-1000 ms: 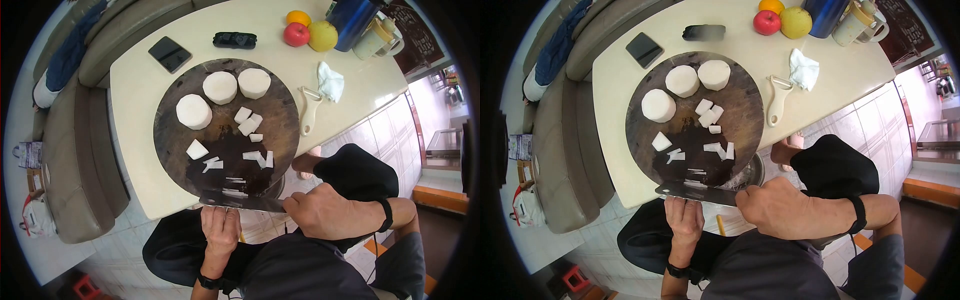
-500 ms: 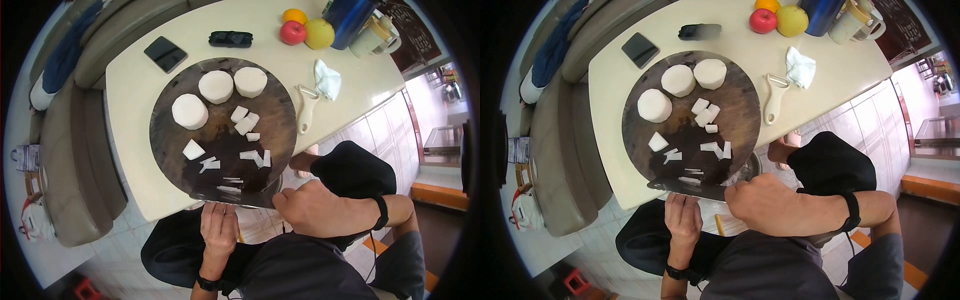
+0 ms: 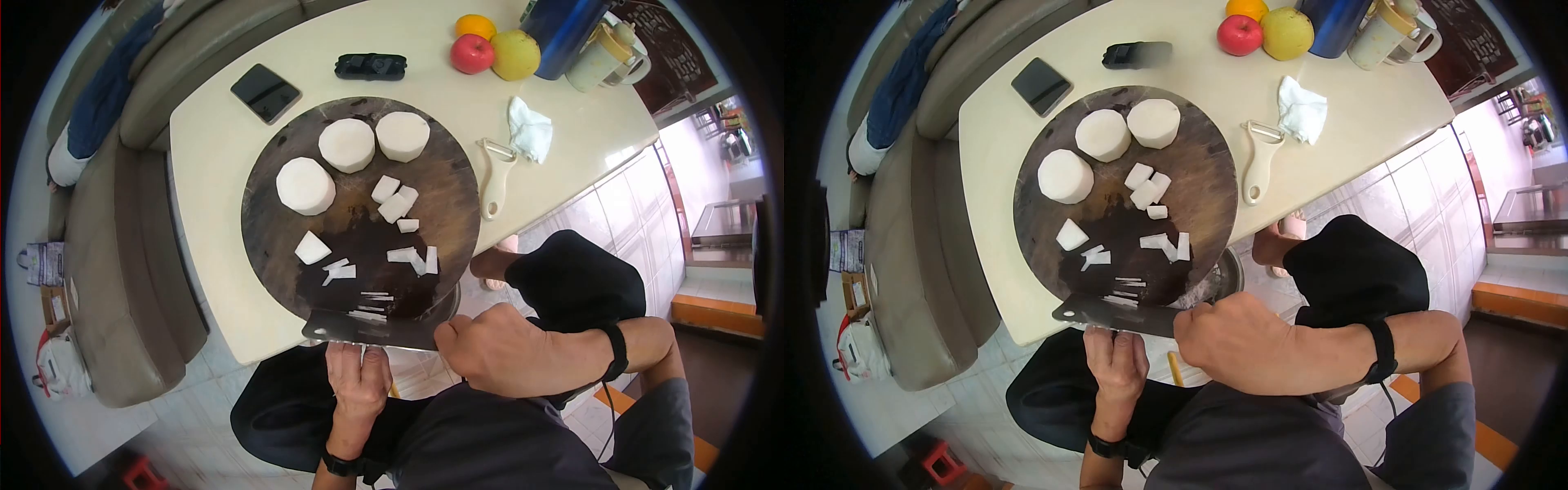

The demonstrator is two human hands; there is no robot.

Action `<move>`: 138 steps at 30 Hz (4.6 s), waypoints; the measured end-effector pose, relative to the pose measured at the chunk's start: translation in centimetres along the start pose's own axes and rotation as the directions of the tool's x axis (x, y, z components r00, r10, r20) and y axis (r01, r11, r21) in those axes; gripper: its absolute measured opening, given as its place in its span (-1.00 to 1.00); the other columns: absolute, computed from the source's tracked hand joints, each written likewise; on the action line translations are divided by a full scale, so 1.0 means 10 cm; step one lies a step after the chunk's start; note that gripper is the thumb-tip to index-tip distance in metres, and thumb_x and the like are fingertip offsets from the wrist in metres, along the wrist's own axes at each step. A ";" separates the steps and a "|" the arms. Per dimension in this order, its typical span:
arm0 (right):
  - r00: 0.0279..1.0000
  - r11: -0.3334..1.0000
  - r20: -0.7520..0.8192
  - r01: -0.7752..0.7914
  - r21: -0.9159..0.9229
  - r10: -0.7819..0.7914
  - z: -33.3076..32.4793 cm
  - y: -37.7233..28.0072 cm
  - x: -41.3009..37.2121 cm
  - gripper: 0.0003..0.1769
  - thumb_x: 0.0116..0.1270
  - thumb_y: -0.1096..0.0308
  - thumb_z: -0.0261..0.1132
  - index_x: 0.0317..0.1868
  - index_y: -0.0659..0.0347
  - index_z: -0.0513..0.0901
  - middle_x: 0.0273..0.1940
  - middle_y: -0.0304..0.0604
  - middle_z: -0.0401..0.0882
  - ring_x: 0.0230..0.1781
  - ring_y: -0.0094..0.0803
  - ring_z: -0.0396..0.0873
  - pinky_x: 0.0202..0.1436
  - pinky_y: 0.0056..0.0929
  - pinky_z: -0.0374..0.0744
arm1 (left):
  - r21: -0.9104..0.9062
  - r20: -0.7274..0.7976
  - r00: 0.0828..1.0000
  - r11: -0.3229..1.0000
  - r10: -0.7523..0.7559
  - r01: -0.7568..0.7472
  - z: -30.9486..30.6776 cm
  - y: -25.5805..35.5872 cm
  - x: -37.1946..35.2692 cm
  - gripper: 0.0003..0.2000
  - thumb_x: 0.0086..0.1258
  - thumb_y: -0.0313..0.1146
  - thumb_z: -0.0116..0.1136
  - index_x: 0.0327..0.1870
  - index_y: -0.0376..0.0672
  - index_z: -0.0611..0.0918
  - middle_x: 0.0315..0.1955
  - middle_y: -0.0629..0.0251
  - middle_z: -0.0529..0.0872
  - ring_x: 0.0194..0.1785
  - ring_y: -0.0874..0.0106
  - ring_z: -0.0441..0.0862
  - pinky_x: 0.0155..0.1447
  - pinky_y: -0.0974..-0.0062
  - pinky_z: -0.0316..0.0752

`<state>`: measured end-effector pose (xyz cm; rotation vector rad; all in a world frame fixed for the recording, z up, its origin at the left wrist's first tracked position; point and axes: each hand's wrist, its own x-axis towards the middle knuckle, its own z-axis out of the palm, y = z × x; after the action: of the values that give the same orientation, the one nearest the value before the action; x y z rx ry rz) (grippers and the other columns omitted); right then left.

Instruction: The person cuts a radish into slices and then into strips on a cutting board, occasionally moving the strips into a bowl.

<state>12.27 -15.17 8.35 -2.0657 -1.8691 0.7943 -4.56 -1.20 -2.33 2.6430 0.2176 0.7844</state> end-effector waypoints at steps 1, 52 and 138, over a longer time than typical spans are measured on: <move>1.000 1.000 -0.025 -0.005 -0.004 0.005 0.04 0.01 -0.01 -0.77 -0.08 0.54 0.31 -0.38 0.48 0.51 -0.51 0.10 0.57 -0.54 -0.08 0.66 -0.58 -0.25 0.56 | 0.011 -0.003 1.000 1.000 0.006 -0.006 0.00 0.00 -0.01 -0.77 0.01 -0.74 0.24 -0.25 -0.41 0.63 -0.21 -0.05 0.62 -0.16 -0.05 0.60 -0.04 0.13 0.54; 0.999 0.999 -0.033 -0.028 -0.031 0.027 0.11 -0.06 -0.09 -0.70 -0.08 0.49 0.32 -0.31 0.40 0.46 -0.50 -0.01 0.50 -0.59 -0.10 0.59 -0.60 -0.22 0.50 | -0.023 -0.010 1.000 1.000 0.007 -0.007 0.01 -0.04 -0.10 -0.75 0.01 -0.77 0.22 -0.23 -0.44 0.68 -0.21 -0.08 0.65 -0.10 -0.06 0.64 0.06 0.08 0.57; 0.965 0.991 -0.241 -0.118 -0.062 0.100 0.45 -0.16 -0.74 -0.84 0.28 0.39 0.23 -0.39 0.33 0.58 -0.57 0.10 0.56 -0.59 0.03 0.60 -0.49 -0.13 0.55 | -0.801 0.541 0.375 -0.597 -0.753 -0.043 0.41 0.17 -0.23 -0.83 0.50 -0.36 0.11 0.00 -0.19 0.56 -0.05 0.22 0.66 0.04 0.28 0.62 0.20 0.24 0.55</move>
<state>8.31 -22.95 7.20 -2.2147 -1.6933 0.4793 -4.18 -4.63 -5.97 0.1810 0.6888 0.6592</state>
